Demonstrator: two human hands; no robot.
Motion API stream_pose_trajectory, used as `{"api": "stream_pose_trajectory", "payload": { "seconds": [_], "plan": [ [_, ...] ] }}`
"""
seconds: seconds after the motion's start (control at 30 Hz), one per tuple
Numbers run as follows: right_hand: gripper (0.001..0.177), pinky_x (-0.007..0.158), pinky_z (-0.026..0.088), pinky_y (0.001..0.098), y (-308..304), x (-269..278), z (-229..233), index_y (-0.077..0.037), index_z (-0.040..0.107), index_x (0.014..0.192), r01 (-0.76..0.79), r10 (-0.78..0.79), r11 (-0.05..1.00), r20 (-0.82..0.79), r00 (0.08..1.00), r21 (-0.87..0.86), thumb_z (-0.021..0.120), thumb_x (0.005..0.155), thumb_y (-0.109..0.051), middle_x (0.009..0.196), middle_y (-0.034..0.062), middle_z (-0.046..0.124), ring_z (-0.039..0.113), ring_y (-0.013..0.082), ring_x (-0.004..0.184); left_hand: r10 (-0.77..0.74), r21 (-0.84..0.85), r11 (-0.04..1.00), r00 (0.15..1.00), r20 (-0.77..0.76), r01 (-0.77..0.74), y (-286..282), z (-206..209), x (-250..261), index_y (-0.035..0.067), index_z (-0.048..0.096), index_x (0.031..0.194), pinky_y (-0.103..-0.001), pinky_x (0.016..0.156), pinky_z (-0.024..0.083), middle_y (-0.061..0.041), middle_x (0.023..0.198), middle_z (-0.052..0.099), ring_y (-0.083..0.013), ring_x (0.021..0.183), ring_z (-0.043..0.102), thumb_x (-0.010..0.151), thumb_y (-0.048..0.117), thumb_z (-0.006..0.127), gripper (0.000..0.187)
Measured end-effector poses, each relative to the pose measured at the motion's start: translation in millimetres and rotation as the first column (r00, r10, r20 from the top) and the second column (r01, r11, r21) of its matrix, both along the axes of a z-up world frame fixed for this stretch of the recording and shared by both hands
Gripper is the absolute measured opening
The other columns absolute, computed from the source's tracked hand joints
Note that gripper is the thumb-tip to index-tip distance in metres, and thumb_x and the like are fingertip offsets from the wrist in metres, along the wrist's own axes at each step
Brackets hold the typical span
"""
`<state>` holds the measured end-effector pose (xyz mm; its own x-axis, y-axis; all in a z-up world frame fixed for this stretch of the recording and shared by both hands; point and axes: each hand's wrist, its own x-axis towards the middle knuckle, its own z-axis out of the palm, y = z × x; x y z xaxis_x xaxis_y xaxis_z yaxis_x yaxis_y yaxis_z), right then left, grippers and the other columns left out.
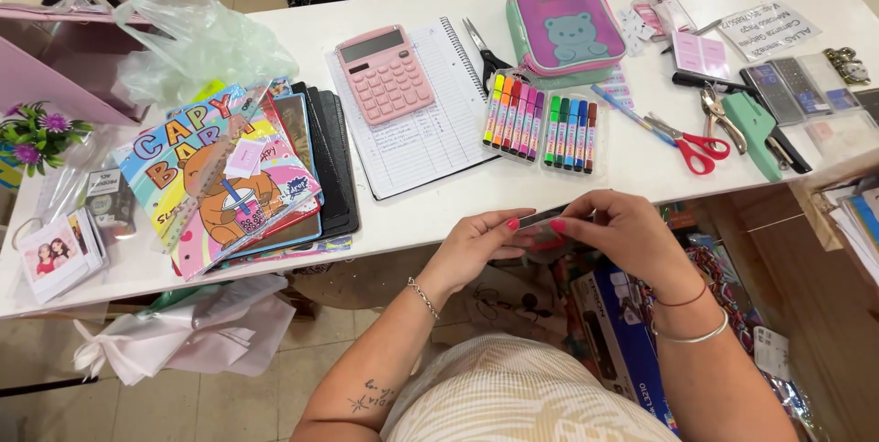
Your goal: The person organizes stationery items on a white table. They handle a set of colorful markers, then use red scissors to cut small rectangular labels from a sheet. Finally, they place the cut labels into a purple pencil case.
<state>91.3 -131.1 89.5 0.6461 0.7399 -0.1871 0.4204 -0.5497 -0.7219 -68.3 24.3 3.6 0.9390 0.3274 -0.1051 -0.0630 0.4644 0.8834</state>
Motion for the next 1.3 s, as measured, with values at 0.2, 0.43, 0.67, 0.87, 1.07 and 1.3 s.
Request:
{"api": "stream_pose_trajectory", "payload": {
  "seconds": [0.2, 0.43, 0.67, 0.87, 1.07, 1.3],
  "plan": [
    [0.022, 0.059, 0.045, 0.0334, -1, 8, 5, -0.006, 0.081, 0.096, 0.007, -0.008, 1.000, 0.075, 0.997, 0.016, 0.082, 0.085, -0.025, 0.084, 0.0121, 0.078, 0.056, 0.0191, 0.067, 0.009, -0.008, 1.000, 1.000, 0.014, -0.009, -2, 2, 6, -0.002, 0.063, 0.135, -0.038, 0.093, 0.060, -0.021, 0.119, 0.073, -0.0217, 0.104, 0.073, 0.106, 0.018, 0.058, 0.036],
    [0.021, 0.056, 0.047, 0.0325, 2, 18, 15, -0.003, 0.081, 0.093, -0.008, 0.005, 0.999, 0.085, 0.996, 0.037, 0.082, 0.085, -0.022, 0.077, 0.0135, 0.073, 0.051, 0.0196, 0.065, 0.013, -0.011, 1.000, 1.000, 0.011, -0.013, -1, 3, 15, 0.000, 0.064, 0.135, -0.038, 0.093, 0.060, -0.020, 0.118, 0.074, -0.0216, 0.105, 0.073, 0.106, 0.021, 0.058, 0.037],
    [0.013, 0.051, 0.046, 0.0289, -3, 35, 2, -0.008, 0.082, 0.083, -0.210, 0.243, 0.933, -0.080, 0.967, 0.293, 0.085, 0.081, -0.020, 0.058, 0.0064, 0.059, 0.046, 0.0144, 0.057, 0.018, -0.017, 1.000, 1.000, -0.003, -0.018, -2, -1, 23, -0.001, 0.064, 0.135, -0.039, 0.094, 0.060, -0.021, 0.120, 0.073, -0.0223, 0.105, 0.073, 0.106, 0.021, 0.057, 0.037],
    [0.015, 0.056, 0.043, 0.0312, 6, 29, 6, -0.008, 0.081, 0.085, -0.250, 0.239, 0.948, 0.076, 0.968, 0.197, 0.082, 0.085, -0.023, 0.065, 0.0052, 0.067, 0.046, 0.0151, 0.056, 0.027, -0.043, 0.999, 1.000, -0.001, -0.027, -3, -7, 31, -0.001, 0.064, 0.135, -0.040, 0.093, 0.060, -0.022, 0.120, 0.073, -0.0229, 0.104, 0.073, 0.106, 0.020, 0.057, 0.037],
    [0.017, 0.060, 0.045, 0.0347, 3, 33, 4, -0.013, 0.081, 0.092, -0.098, 0.081, 0.993, 0.223, 0.971, 0.067, 0.079, 0.087, -0.030, 0.084, 0.0027, 0.076, 0.051, 0.0173, 0.063, 0.023, -0.043, 0.999, 1.000, 0.000, -0.023, -3, -10, 34, -0.002, 0.063, 0.135, -0.040, 0.093, 0.060, -0.022, 0.121, 0.073, -0.0230, 0.104, 0.073, 0.106, 0.020, 0.056, 0.037],
    [0.018, 0.062, 0.046, 0.0367, 4, 38, 1, -0.016, 0.080, 0.092, -0.065, 0.048, 0.997, 0.288, 0.957, 0.050, 0.078, 0.089, -0.034, 0.086, 0.0009, 0.077, 0.054, 0.0200, 0.065, 0.033, -0.052, 0.998, 0.999, 0.009, -0.033, -3, -10, 37, -0.002, 0.064, 0.135, -0.041, 0.094, 0.060, -0.021, 0.121, 0.073, -0.0246, 0.106, 0.073, 0.106, 0.021, 0.057, 0.037]
  ]
}}
